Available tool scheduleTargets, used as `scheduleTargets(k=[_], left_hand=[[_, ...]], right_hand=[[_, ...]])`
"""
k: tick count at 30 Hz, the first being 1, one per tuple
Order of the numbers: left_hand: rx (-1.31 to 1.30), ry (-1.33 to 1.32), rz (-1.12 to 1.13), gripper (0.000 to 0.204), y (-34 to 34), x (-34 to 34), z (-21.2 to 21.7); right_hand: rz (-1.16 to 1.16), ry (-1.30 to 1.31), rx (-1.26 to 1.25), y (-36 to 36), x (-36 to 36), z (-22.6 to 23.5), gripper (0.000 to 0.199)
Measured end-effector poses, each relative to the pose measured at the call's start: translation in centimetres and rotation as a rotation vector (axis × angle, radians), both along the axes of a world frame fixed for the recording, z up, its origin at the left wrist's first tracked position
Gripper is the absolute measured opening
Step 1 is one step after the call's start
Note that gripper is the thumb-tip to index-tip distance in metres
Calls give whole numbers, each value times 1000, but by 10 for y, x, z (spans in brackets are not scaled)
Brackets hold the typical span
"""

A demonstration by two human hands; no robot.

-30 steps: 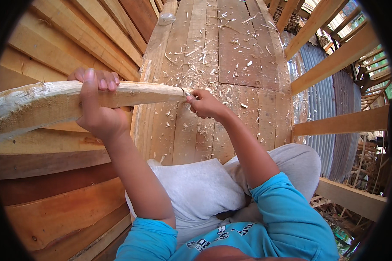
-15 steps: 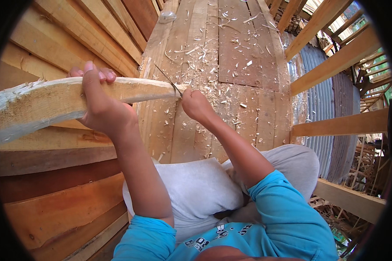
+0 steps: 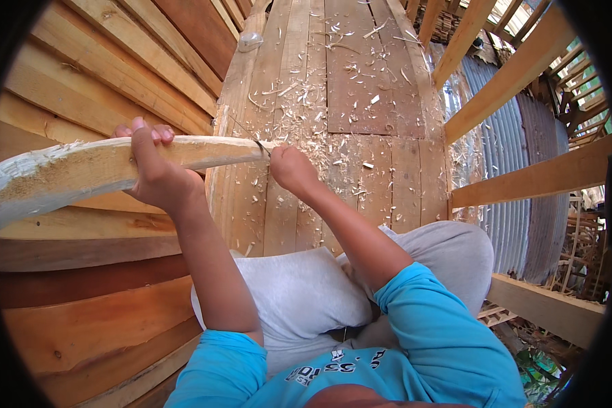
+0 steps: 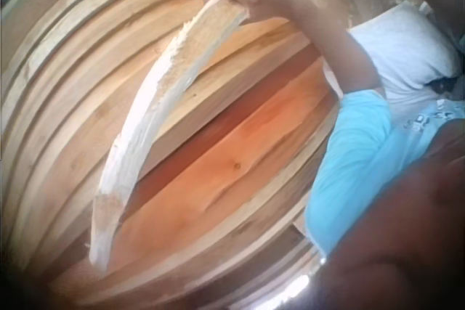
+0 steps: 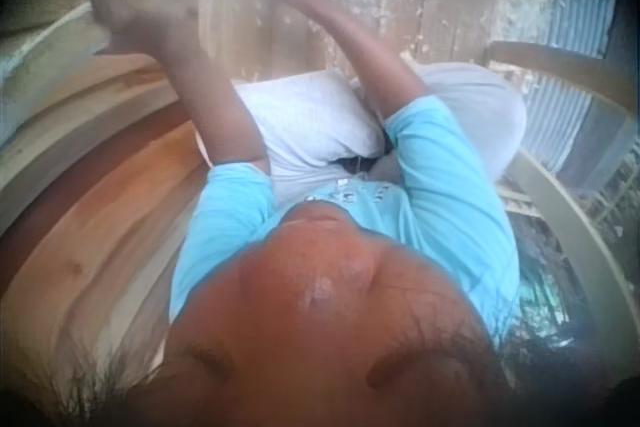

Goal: The person carves a long wooden stick using a small knife, repeatedly shaving off thin strips of wood. The person holds the stick with one hand and uses the knife with the other to remove shavings along the length of the stick.

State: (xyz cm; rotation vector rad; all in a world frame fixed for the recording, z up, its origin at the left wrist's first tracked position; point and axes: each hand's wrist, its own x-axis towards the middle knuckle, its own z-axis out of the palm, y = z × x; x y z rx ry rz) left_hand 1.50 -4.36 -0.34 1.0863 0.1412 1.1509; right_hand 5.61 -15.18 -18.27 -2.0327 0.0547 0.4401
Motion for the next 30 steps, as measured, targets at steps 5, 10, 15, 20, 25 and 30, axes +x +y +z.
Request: scheduleTargets(k=[5,10,15,20,25,30], left_hand=[[-32,-38,-95,18,7,-9,-3],[49,22,24,18,9,1,-4],[-21,-16,68,18,27,0,-2],[-18,-24,86,19,31,-2,-8],[-47,-37,-27,18,23,-11,-10],[74,-20,62,18,0,-6,-5]], right_hand=[[146,-60,38,6,-20,61,54],[-2,-187,63,18,-12,13,57],[85,-124,-7,17,-15,22,54],[74,-101,1,10,-19,39,54],[192,-142,15,6,-23,74,54],[138,-43,-18,1,-16,58,53]])
